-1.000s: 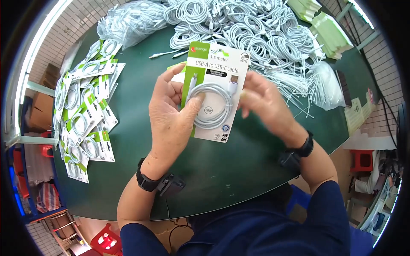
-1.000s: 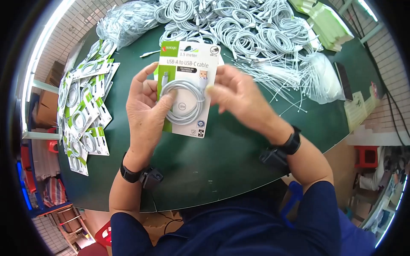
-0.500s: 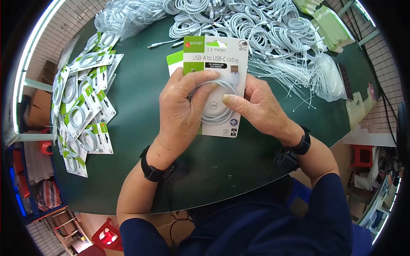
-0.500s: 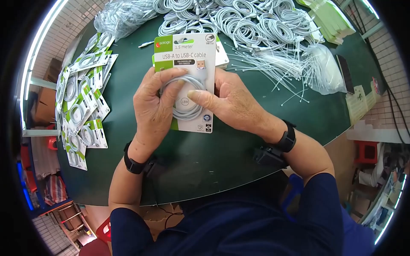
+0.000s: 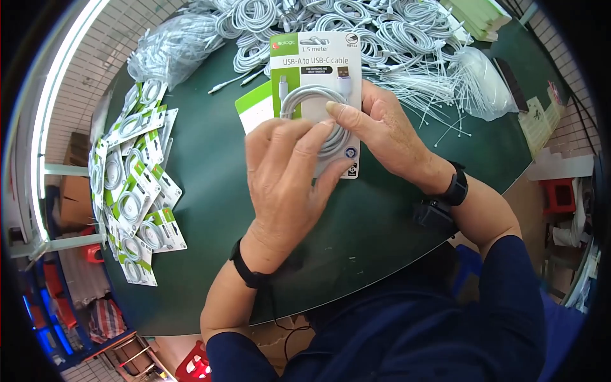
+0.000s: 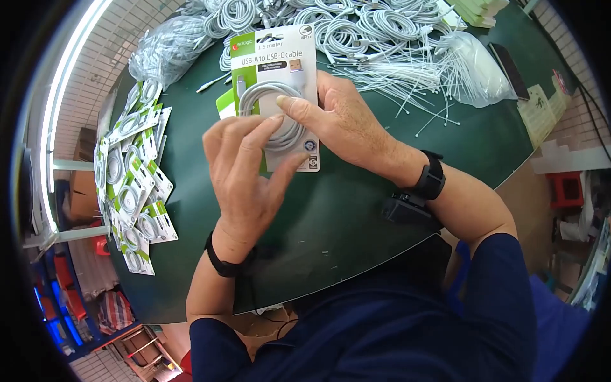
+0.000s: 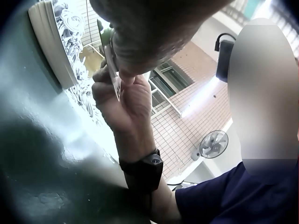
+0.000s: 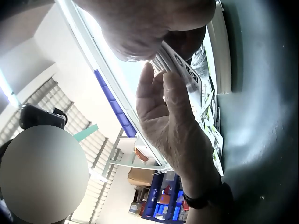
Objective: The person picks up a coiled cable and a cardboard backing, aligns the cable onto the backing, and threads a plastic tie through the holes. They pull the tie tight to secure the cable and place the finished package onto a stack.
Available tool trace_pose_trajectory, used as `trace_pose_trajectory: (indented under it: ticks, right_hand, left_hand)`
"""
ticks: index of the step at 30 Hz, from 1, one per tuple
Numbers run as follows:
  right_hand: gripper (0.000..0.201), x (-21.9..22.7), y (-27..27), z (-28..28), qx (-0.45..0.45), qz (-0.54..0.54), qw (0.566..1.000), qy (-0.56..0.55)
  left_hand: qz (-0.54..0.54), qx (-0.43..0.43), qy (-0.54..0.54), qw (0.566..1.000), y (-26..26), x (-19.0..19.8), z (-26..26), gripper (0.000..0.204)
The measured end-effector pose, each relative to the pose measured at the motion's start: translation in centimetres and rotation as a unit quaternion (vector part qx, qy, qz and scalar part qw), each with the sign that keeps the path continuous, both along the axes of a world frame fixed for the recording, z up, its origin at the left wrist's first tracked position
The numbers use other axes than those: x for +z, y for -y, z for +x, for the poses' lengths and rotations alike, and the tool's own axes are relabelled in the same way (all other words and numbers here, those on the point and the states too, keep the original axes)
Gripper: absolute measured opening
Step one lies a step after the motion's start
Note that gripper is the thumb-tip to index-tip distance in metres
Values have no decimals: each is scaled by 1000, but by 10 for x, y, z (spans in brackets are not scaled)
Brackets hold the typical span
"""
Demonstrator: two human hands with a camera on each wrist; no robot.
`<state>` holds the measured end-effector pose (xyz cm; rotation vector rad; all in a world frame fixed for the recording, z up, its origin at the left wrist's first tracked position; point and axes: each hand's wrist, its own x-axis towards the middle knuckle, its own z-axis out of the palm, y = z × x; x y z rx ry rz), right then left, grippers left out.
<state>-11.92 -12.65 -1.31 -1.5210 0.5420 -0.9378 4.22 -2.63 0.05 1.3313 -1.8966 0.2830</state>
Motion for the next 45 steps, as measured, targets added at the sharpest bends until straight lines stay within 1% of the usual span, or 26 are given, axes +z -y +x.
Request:
trace_pose_trajectory:
  ticks: [2, 3, 6, 10, 12, 15, 18, 25, 27, 30, 33, 36, 40, 43, 45]
  right_hand:
    - [35, -2, -1, 1, -7, 21, 1000, 18]
    - [35, -5, -1, 1, -11, 31, 999, 27]
    - [36, -18, -1, 4, -17, 59, 997, 40]
    - [37, -19, -10, 10, -45, 75, 994, 63]
    - [38, -21, -12, 10, -53, 81, 994, 55]
    - [38, -21, -13, 11, -60, 51, 996, 47]
    - [39, -19, -16, 13, -64, 45, 995, 59]
    - [35, -16, -16, 13, -69, 47, 995, 58]
    - [32, -16, -15, 13, -72, 45, 994, 65]
    - [29, -16, -12, 13, -71, 66, 993, 74]
    - [26, -14, -7, 6, -57, 93, 992, 69]
    - [25, -15, -11, 8, -63, 96, 991, 74]
    - [25, -14, -15, 11, -53, 117, 988, 82]
    - [26, -14, -14, 11, -44, 135, 987, 81]
    - [27, -15, -11, 11, -50, 121, 989, 73]
  left_hand:
    - [14, -17, -23, 999, 1, -7, -6, 52]
    - [-7, -13, -30, 999, 4, -10, -8, 51]
    - [24, -27, -97, 995, 4, -15, -13, 46]
    - [70, -11, -135, 988, 1, -13, -24, 41]
    - [81, -5, -151, 985, 1, -15, -25, 38]
    - [97, -22, -179, 979, 2, -16, -24, 32]
    - [92, -38, -169, 981, 3, -15, -23, 26]
    - [4, -82, -74, 994, 10, -20, -13, 23]
    - [-17, -92, -71, 993, 11, -19, -11, 22]
    - [-5, -106, -113, 988, 13, -18, -8, 22]
    - [15, -111, -114, 987, 14, -12, -8, 21]
    - [44, -131, -135, 981, 11, -7, -3, 21]
    - [52, -163, -92, 981, 8, -6, 8, 21]
    - [12, -166, -87, 982, 12, -14, 9, 26]
    - [11, -135, -110, 985, 12, -16, 5, 27]
